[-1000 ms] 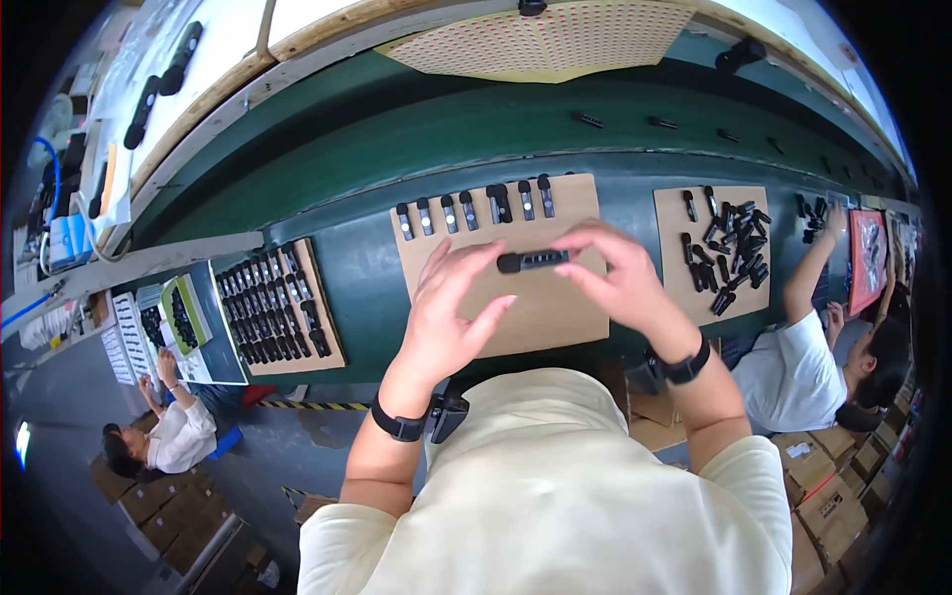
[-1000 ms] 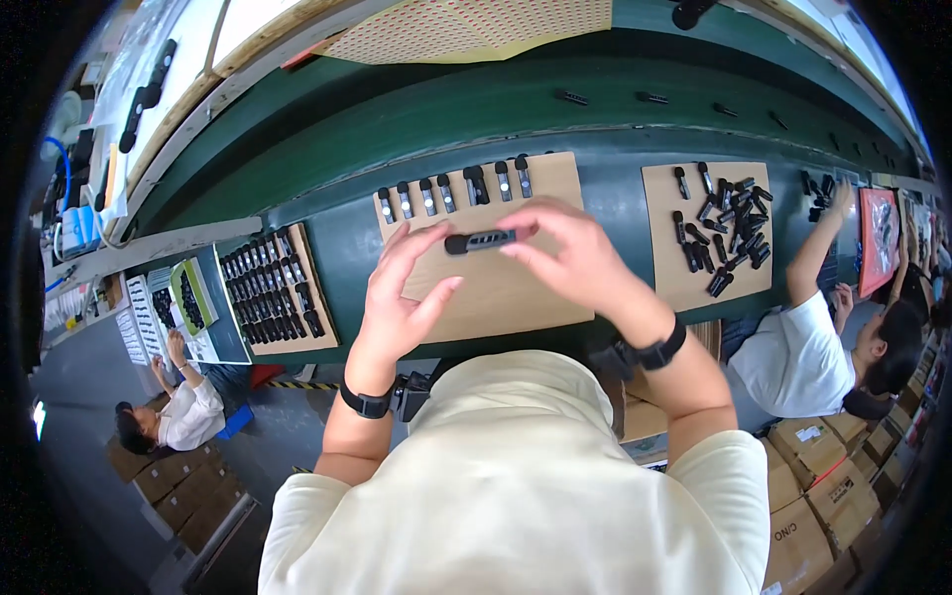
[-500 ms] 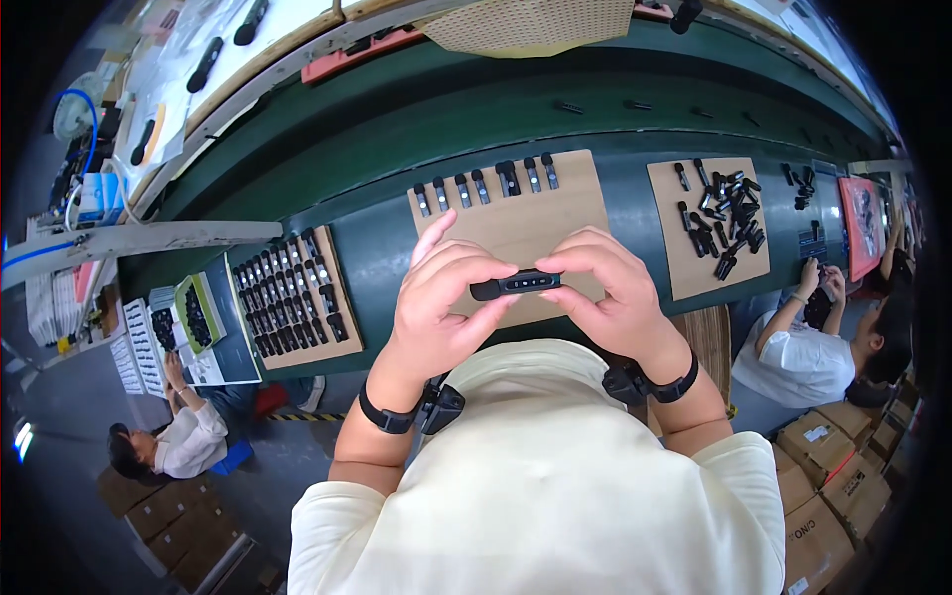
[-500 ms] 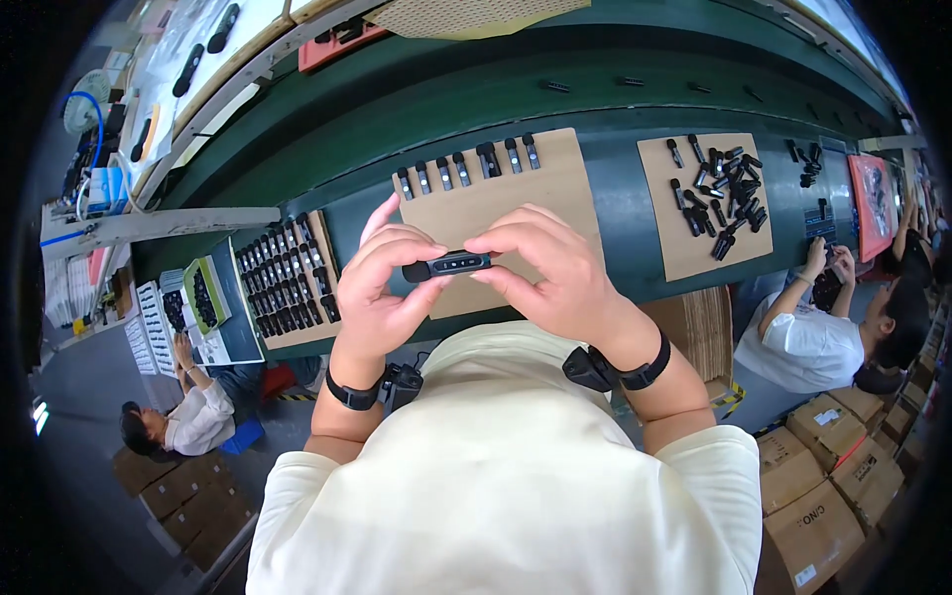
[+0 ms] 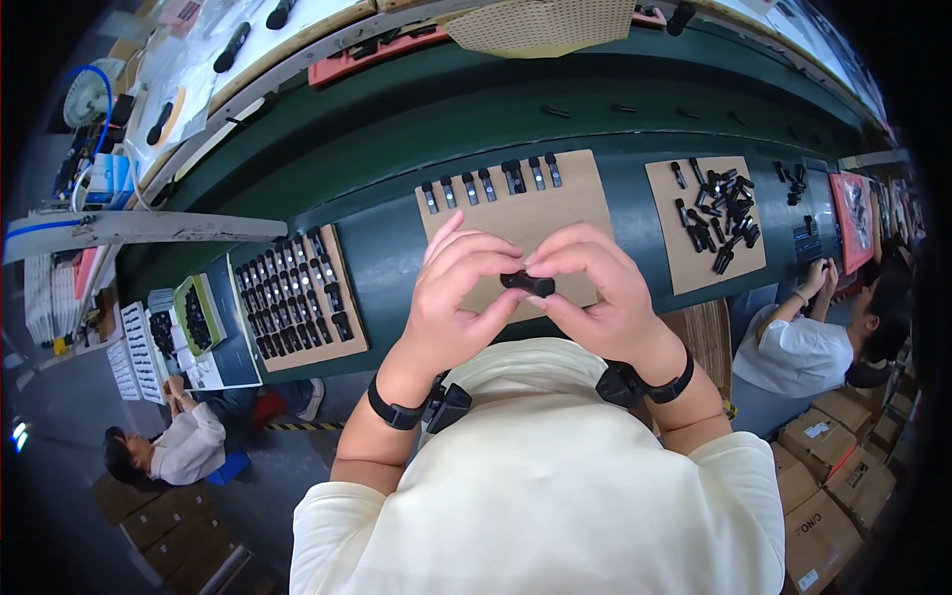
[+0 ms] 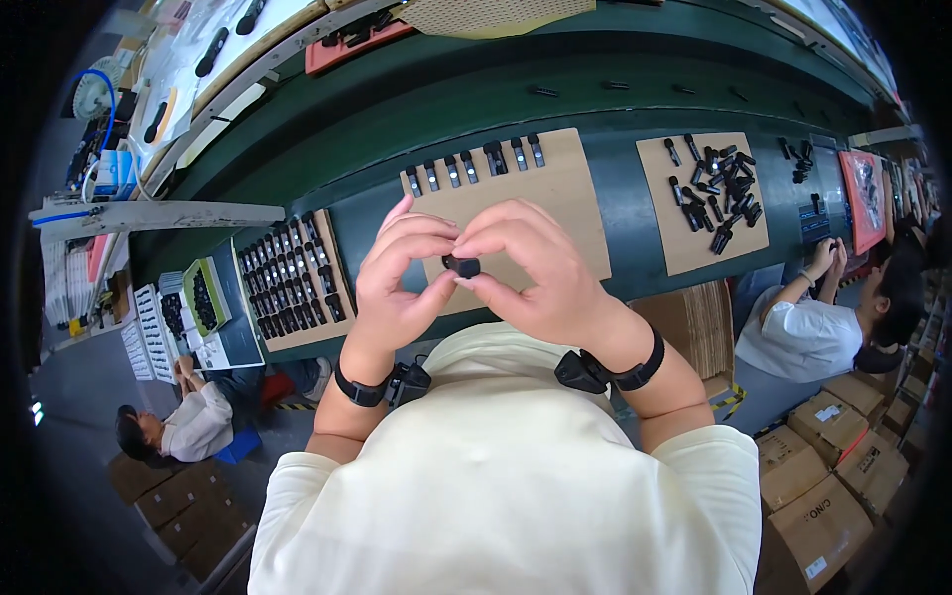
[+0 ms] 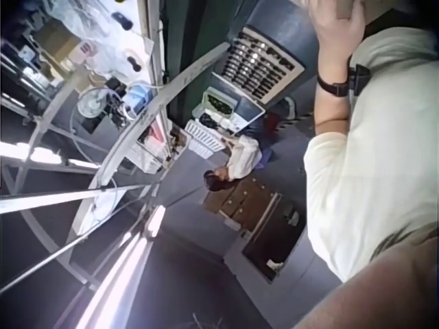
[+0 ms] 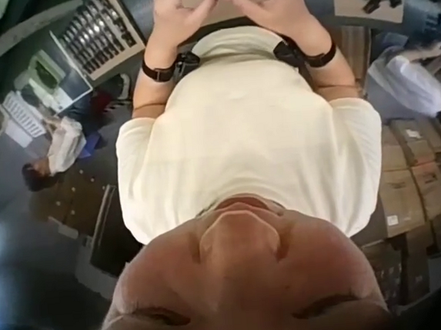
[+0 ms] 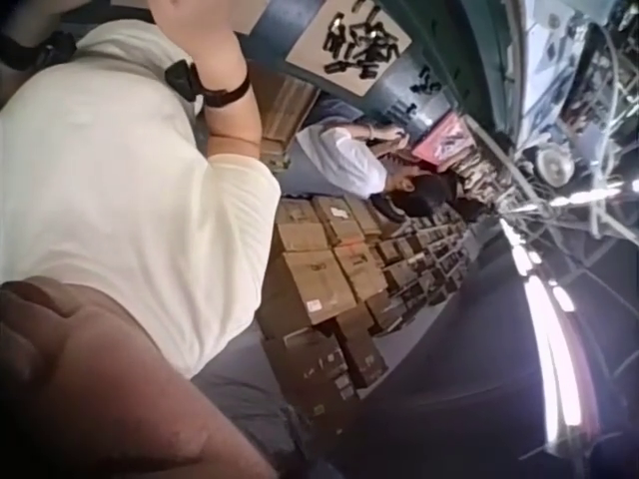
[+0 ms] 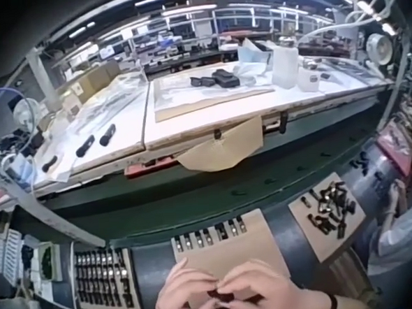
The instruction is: The person places a cardboard sheet on the table, picks up microphones and receivers from the conveyor belt, and aligns them on the sheet. The person then picks up a microphone and a receiver at a time, presses them together, and returns the assembled units to the sheet.
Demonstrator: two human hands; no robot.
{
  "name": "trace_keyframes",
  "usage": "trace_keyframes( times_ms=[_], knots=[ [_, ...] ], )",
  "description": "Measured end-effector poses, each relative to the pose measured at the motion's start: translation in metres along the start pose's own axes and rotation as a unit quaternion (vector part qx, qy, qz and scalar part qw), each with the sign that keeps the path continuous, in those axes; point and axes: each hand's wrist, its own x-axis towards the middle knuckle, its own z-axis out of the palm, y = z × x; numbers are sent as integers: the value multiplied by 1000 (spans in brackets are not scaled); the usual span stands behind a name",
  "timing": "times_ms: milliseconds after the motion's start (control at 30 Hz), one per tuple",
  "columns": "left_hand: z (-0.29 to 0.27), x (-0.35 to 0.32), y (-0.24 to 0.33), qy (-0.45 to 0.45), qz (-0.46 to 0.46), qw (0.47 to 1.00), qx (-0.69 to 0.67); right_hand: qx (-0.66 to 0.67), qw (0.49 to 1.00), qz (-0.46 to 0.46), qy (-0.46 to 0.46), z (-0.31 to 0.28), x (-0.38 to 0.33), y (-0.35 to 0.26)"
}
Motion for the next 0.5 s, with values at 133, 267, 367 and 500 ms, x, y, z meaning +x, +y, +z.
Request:
trace_keyframes(
  times_ms=[133, 267, 367, 500],
  knots=[
    [4, -1, 0, -14, -15, 1000, -4, -47, 998, -33, -24, 2, 4, -2],
    [9, -3, -2, 7, -82, 993, -79, -22, 999, -14, -24, -1, 0, 3],
    [9, -1, -9, -7, -20, 1000, 2, 153, 974, 166, -12, -4, -10, 13],
    [15, -1, -16, -45, 23, 994, 92, 243, 909, 335, -51, -3, -11, 26]
  ],
)
